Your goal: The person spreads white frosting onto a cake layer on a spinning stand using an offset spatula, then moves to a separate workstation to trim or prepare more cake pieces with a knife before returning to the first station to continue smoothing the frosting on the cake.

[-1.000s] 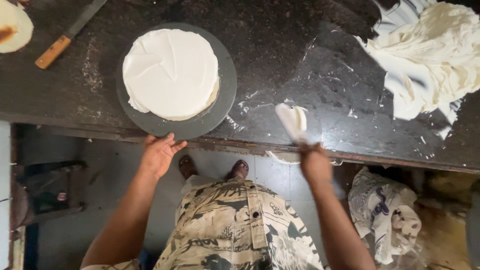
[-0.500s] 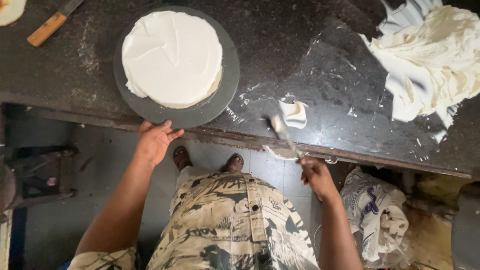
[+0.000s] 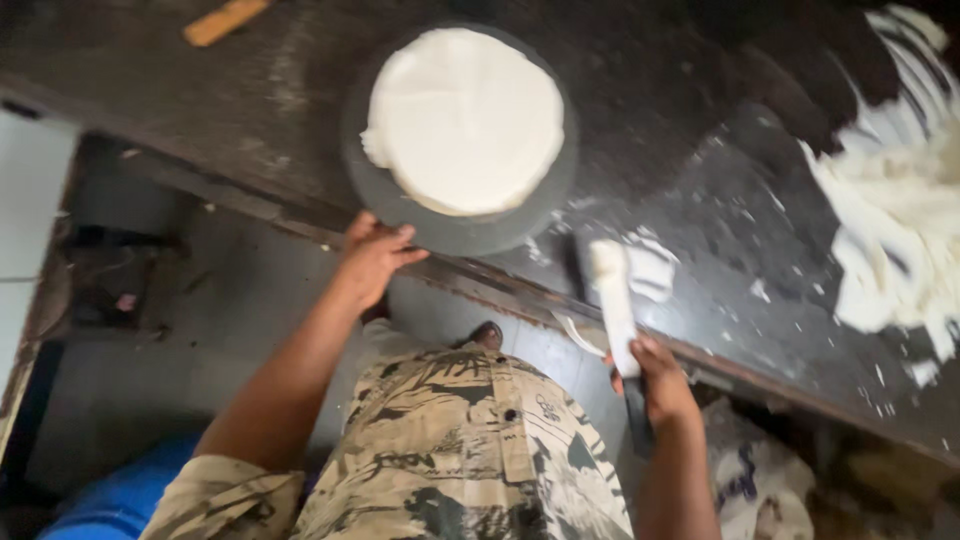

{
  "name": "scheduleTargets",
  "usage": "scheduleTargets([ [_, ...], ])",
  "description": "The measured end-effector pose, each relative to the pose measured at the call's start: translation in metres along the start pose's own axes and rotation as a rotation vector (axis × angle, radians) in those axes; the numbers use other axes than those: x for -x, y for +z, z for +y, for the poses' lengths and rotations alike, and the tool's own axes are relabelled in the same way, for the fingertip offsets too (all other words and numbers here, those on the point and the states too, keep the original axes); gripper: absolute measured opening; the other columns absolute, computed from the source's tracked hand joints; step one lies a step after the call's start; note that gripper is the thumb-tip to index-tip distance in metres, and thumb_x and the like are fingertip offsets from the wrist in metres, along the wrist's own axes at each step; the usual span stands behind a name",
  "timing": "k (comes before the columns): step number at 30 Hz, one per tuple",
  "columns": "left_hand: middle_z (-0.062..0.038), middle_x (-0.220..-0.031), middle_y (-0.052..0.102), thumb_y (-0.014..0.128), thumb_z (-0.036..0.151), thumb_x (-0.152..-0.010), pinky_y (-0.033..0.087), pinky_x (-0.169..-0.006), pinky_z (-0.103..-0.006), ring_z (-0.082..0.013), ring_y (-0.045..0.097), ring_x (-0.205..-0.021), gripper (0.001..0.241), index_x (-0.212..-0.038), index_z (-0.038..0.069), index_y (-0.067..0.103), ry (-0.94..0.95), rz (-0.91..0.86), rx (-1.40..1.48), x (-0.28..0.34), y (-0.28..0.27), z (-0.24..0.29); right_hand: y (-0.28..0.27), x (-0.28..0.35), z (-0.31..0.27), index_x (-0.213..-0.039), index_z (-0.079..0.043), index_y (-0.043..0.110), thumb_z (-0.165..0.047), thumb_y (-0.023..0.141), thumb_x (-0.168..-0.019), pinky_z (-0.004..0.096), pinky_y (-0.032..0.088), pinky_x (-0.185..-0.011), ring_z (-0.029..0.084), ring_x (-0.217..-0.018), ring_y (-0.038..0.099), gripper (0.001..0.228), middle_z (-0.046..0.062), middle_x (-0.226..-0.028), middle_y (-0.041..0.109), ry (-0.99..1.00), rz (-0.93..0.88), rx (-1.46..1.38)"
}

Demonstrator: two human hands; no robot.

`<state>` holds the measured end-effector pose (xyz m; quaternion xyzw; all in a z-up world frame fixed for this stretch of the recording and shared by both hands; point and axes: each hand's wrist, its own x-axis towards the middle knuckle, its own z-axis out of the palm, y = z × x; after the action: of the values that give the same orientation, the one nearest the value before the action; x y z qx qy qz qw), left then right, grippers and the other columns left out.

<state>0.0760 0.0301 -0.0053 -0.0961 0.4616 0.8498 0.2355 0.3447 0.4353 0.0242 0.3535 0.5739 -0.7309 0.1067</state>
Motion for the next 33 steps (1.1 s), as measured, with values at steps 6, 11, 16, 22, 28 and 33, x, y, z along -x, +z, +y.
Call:
scheduleTargets([
  [6, -0.011, -0.105, 0.066, 0.077, 0.011, -0.089, 0.063, -0.086, -0.0425, -0.0247, 0.068, -0.094, 0.033, -0.113, 0.001, 0.057, -0.184, -0.066, -0.031, -0.007, -0.002, 0.017, 0.082, 0.024, -0.087, -0.124, 0.008, 0.066, -0.008, 0.063, -0.093, 0.033, 0.052, -0.07, 0.02, -0.086, 0.062, 0.035, 0.017, -0.117, 0.071, -0.361, -0.163, 0.09],
  [11, -0.007, -0.112, 0.069, 0.074, 0.014, -0.087, 0.06, -0.082, -0.0367, -0.02, 0.068, -0.1, 0.041, -0.124, 0.01, 0.057, -0.2, -0.101, -0.055, -0.014, -0.007, 0.04, 0.221, 0.027, -0.167, -0.117, 0.002, 0.071, -0.012, 0.071, -0.091, 0.029, 0.052, -0.058, 0.019, -0.074, 0.068, 0.029, 0.013, -0.112, 0.07, -0.654, 0.114, 0.98],
  [16, -0.007, -0.114, 0.069, 0.073, 0.011, -0.091, 0.06, -0.085, -0.037, -0.0172, 0.068, -0.102, 0.038, -0.126, 0.005, 0.059, -0.17, -0.221, 0.001, -0.035, -0.022, 0.038, 0.303, 0.013, -0.192, -0.112, 0.001, 0.073, -0.018, 0.074, -0.093, 0.029, 0.058, -0.062, 0.02, -0.075, 0.072, 0.027, 0.017, -0.114, 0.069, -0.889, 0.133, 1.247],
  [22, -0.007, -0.116, 0.068, 0.072, 0.015, -0.092, 0.062, -0.083, -0.0353, -0.0188, 0.068, -0.103, 0.038, -0.126, 0.005, 0.058, -0.265, -0.327, 0.004, -0.045, -0.027, 0.024, 0.273, 0.032, -0.24, -0.109, -0.006, 0.073, -0.026, 0.07, -0.098, 0.031, 0.057, -0.061, 0.019, -0.073, 0.069, 0.023, 0.014, -0.105, 0.071, -1.045, 0.389, 1.838],
  [28, -0.013, -0.117, 0.067, 0.069, 0.019, -0.096, 0.063, -0.083, -0.0367, -0.023, 0.069, -0.099, 0.048, -0.137, 0.004, 0.05, -0.327, -0.473, -0.034, -0.051, -0.025, 0.018, 0.335, 0.047, -0.327, -0.117, -0.015, 0.072, -0.034, 0.061, -0.101, 0.029, 0.059, -0.061, 0.016, -0.072, 0.067, 0.027, 0.009, -0.094, 0.071, -0.867, 0.112, 2.286],
  [33, -0.013, -0.123, 0.062, 0.069, 0.018, -0.093, 0.063, -0.085, -0.0396, -0.0246, 0.065, -0.103, 0.055, -0.141, 0.007, 0.043, -0.395, -0.496, 0.086, -0.052, -0.017, 0.01, 0.467, 0.018, -0.352, -0.13, -0.017, 0.07, -0.026, 0.062, -0.098, 0.032, 0.062, -0.067, 0.021, -0.094, 0.069, 0.034, 0.004, -0.098, 0.071, -0.505, -0.153, 2.708],
])
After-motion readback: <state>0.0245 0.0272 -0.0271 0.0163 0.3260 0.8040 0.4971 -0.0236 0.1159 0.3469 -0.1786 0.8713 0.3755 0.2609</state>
